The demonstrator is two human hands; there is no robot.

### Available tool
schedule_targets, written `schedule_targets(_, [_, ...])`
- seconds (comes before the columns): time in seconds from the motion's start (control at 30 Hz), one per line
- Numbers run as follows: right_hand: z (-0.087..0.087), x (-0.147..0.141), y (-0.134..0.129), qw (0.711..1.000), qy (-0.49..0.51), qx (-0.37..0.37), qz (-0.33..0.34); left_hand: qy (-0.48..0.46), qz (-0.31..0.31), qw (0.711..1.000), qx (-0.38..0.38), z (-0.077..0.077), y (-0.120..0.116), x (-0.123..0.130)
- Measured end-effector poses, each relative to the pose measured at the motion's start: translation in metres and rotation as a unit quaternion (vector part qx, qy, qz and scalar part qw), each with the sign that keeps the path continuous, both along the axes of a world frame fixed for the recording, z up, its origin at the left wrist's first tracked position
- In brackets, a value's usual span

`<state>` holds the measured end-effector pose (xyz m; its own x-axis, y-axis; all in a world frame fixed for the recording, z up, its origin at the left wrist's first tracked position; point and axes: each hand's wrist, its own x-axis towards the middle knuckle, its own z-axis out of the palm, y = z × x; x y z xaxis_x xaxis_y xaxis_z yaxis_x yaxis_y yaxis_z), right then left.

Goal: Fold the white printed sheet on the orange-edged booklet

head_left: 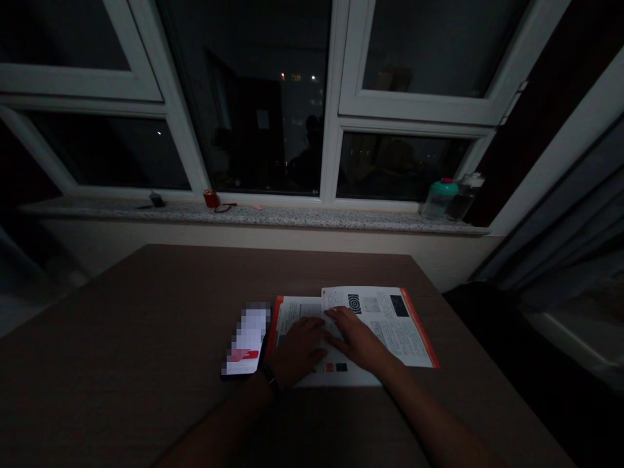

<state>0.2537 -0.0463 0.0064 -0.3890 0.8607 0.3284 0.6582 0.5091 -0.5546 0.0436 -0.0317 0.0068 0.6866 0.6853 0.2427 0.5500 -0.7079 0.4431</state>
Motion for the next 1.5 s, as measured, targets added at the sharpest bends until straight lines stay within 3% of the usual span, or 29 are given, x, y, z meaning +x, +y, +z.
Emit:
schedule_targets(0.3, [0.0,0.008,-0.002,0.996,-0.056,0.016,-0.066,-0.001,-0.033,0.999,-0.011,0.002,0.002,-0.006])
schedule_targets(0.57, [0.006,0.02,-0.007,0.993,0.054,0.03,-0.096,0.012,-0.026,1.0,0.001,0.005,0.002,-0.012])
schedule_targets(0.83, [-0.002,-0.005,-0.014,0.973,0.176,-0.116,-0.095,0.019,-0.007,1.0,0.02,0.009,0.006,-0.019])
schedule_targets(1.13, [-0.009,-0.024,-0.015,0.989,0.118,-0.063,-0.06,0.02,0.0,1.0,0.014,0.006,0.007,-0.019])
schedule_targets(1.33, [-0.009,-0.03,-0.019,0.993,0.086,-0.075,-0.031,0.023,0.003,1.0,0.011,0.006,0.007,-0.018])
schedule_targets(1.5, [-0.007,-0.022,-0.015,0.987,0.099,-0.055,-0.116,0.021,0.002,1.0,0.012,0.006,0.007,-0.019])
